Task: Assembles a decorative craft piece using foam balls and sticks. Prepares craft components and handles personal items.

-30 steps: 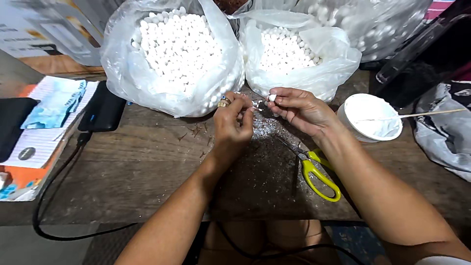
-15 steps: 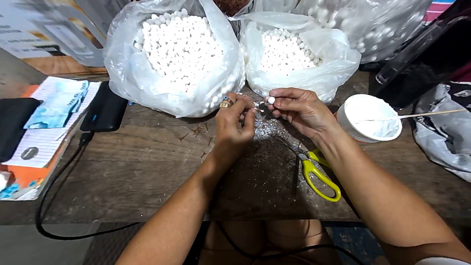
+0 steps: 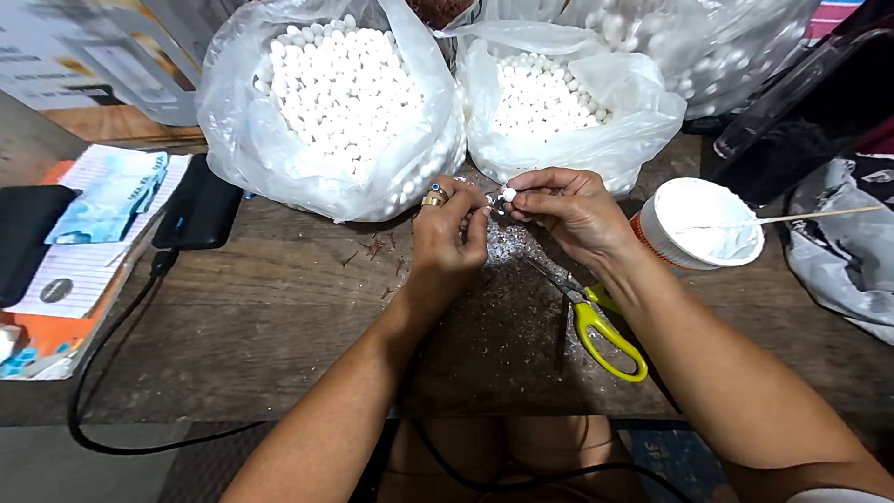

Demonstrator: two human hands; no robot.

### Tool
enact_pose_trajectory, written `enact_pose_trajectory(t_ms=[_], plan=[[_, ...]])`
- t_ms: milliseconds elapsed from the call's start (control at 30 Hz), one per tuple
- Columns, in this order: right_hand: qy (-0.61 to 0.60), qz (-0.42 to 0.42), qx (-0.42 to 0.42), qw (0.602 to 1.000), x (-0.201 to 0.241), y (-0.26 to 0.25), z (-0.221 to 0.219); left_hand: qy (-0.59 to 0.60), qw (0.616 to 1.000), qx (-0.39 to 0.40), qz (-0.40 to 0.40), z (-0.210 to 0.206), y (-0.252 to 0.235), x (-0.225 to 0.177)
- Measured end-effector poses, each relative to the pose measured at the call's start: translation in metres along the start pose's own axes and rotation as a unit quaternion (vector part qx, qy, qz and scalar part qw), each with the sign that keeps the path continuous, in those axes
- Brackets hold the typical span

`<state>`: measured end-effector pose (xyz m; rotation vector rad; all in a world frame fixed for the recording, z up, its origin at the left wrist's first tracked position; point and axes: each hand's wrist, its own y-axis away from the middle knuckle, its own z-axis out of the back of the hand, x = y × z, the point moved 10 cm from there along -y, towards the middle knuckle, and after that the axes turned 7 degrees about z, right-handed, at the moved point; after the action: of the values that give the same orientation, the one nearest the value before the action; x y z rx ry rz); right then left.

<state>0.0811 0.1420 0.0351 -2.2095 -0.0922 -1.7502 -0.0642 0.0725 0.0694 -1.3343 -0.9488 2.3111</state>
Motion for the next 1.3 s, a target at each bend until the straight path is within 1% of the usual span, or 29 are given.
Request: enact_pose_trajectory(t_ms=[467, 567, 667, 767, 900, 1133, 1300], plan=[[0.023, 0.026, 0.01, 0.999, 0.004, 0.001, -0.002, -0.04, 0.999, 0.004, -0.021, -0.003, 0.002, -0.004], [0.047, 0.045, 0.018, 0.998, 0.007, 0.001, -0.003, -0.049, 0.998, 0.008, -0.025, -0.003, 0.003, -0.005], [0.113, 0.088, 0.03, 0.989, 0.017, 0.003, -0.006, -0.053, 0.998, 0.005, -0.037, -0.004, 0.004, -0.006], [0.162, 0.123, 0.041, 0.978, 0.024, 0.004, -0.009, -0.037, 0.999, 0.017, -0.008, -0.005, 0.003, -0.003], [0.164, 0.114, 0.037, 0.979, 0.023, 0.002, -0.006, -0.016, 0.999, 0.036, 0.033, -0.006, 0.002, 0.006], [0.157, 0.115, 0.038, 0.98, 0.022, 0.003, -0.007, 0.024, 0.997, 0.038, 0.057, -0.006, 0.001, 0.011], [0.193, 0.132, 0.057, 0.971, 0.025, 0.006, -0.013, 0.006, 0.998, 0.041, 0.048, -0.007, 0.001, 0.009]])
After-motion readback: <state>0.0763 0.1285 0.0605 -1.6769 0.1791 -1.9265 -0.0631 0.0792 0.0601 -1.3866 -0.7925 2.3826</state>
